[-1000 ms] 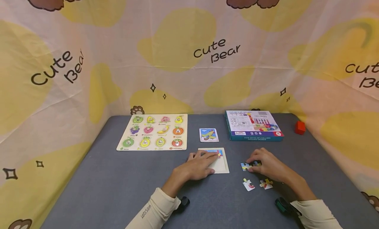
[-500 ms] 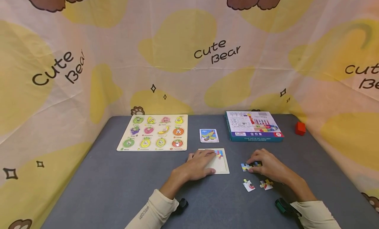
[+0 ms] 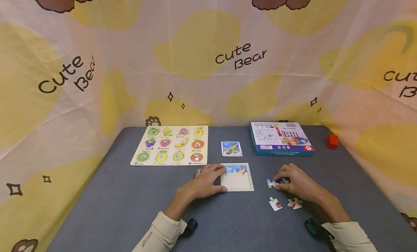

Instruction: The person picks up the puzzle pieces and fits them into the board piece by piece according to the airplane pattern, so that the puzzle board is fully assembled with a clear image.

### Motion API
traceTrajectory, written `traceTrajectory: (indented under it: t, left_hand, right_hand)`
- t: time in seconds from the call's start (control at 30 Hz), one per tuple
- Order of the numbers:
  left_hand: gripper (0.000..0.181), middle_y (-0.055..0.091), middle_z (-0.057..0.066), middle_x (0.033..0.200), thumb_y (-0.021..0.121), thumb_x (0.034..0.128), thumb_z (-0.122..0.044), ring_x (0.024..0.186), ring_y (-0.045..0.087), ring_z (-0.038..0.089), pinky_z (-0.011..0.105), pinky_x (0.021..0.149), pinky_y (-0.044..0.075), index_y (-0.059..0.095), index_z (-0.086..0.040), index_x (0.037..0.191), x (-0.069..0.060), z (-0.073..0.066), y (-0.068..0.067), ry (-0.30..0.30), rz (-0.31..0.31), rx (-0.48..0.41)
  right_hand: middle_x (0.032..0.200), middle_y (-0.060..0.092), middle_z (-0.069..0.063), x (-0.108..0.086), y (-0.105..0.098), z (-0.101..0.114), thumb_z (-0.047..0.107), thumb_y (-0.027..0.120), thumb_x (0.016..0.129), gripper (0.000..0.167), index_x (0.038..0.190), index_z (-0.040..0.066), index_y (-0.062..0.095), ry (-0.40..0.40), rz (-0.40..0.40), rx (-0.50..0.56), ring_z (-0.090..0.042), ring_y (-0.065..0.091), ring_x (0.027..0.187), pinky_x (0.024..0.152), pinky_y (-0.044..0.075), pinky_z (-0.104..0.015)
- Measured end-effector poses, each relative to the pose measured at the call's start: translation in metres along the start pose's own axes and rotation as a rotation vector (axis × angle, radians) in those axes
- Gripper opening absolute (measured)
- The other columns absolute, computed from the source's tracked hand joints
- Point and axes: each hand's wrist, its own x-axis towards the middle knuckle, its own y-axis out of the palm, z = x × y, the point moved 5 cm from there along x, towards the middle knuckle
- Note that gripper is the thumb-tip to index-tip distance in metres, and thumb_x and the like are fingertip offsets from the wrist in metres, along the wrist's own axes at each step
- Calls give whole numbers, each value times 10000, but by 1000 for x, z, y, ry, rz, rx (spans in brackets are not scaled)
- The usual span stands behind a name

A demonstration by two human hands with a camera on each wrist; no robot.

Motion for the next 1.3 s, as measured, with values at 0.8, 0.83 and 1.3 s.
traceTrajectory:
  t: [0.8, 0.83, 1.3]
  left_hand:
    - [716, 439, 45, 1654, 777, 972, -382, 1523, 366, 331, 609, 1077, 328, 513, -112, 1580, -4, 6, -7, 5, 39, -19]
    - [720, 439, 45, 1655, 776, 972, -384, 1524, 366, 330, 610, 1079, 328, 510, -113, 1583, -4, 7, -7, 4, 39, -19]
    - [726, 435, 29, 1657, 772, 974, -392, 1525, 366, 316, 588, 1091, 323, 498, -132, 1593, -2, 9, -6, -11, 48, -35]
  right_hand:
    - [1053, 676, 89, 31, 8, 29, 385, 825, 931, 239, 1084, 201, 812, 9, 50, 27, -163, 550, 1040, 905, 503, -431]
    - [1054, 677, 87, 33, 9, 31, 382, 822, 934, 240, 1088, 198, 813, 5, 55, 27, -165, 550, 1041, 907, 503, -433]
    - [1055, 688, 76, 65, 25, 61, 343, 823, 943, 263, 1144, 172, 821, -62, 73, 9, -166, 561, 1027, 913, 502, -438]
